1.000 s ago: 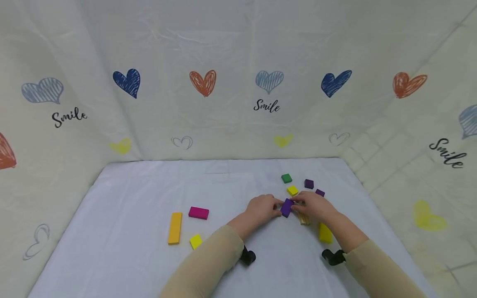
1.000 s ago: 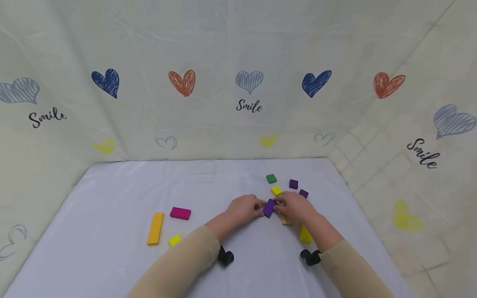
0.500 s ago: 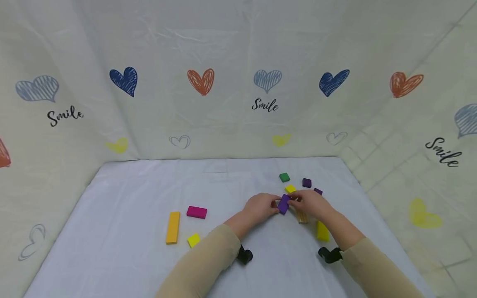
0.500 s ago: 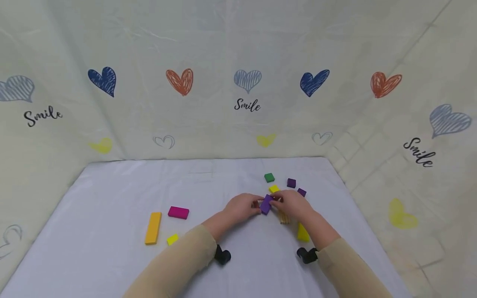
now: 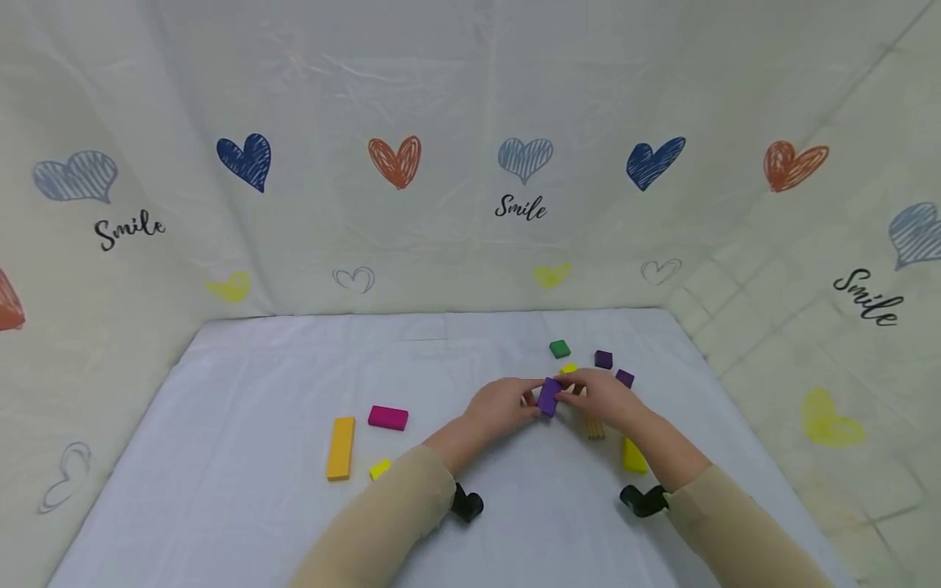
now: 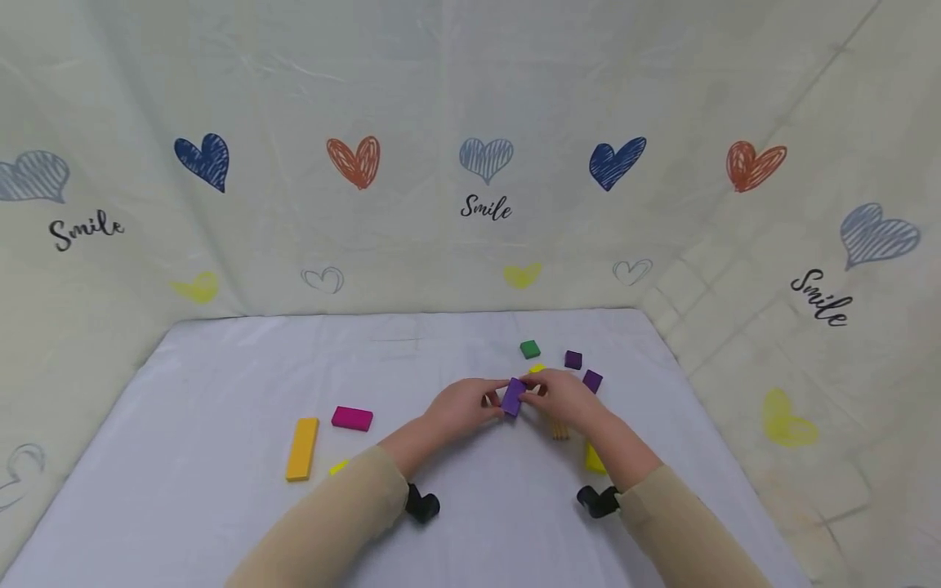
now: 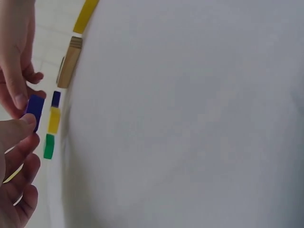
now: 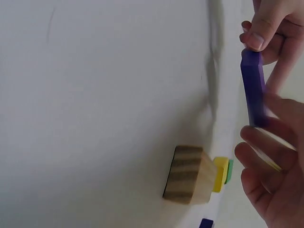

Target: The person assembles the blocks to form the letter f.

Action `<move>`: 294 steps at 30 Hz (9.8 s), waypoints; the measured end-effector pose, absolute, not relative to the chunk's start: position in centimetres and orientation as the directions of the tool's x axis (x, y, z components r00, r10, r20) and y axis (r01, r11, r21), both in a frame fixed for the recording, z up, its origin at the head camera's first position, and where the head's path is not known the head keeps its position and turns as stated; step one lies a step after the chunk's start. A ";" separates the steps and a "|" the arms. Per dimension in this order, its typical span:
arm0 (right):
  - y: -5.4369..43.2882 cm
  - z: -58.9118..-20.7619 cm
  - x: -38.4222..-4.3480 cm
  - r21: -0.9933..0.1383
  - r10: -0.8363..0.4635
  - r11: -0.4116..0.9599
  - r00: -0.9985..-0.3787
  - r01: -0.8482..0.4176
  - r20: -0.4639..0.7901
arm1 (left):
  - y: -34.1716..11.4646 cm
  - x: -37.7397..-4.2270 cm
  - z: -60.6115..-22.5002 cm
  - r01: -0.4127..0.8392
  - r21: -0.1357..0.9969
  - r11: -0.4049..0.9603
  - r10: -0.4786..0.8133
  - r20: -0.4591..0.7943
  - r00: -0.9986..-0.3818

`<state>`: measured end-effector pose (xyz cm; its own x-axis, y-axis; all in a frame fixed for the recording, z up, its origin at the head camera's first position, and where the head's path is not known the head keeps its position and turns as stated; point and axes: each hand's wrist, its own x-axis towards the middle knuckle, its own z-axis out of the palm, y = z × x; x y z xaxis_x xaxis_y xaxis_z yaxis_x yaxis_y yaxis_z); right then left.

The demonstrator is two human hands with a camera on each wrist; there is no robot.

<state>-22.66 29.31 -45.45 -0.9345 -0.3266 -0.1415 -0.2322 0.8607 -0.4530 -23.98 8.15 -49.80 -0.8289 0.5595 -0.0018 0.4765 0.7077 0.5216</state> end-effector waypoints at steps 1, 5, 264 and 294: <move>29.1 -45.4 -22.6 -0.464 -0.331 0.854 -0.933 -0.233 -0.141 | 7.8 -23.9 -49.6 0.479 0.518 0.709 0.560 0.000 -0.829; 28.1 -45.3 -22.4 -0.493 -0.366 0.830 -0.921 -0.259 -0.131 | 6.4 -23.4 -49.2 0.483 0.515 0.708 0.557 0.014 -0.831; 19.2 -48.5 -16.3 -0.356 -0.561 0.802 -0.810 -0.480 -0.173 | -2.3 -20.8 -50.4 0.036 0.753 0.657 0.283 -0.202 -0.938; 19.2 -48.6 -16.1 -0.344 -0.563 0.802 -0.810 -0.488 -0.163 | -2.1 -21.2 -49.7 0.068 0.696 0.715 0.334 -0.255 -0.908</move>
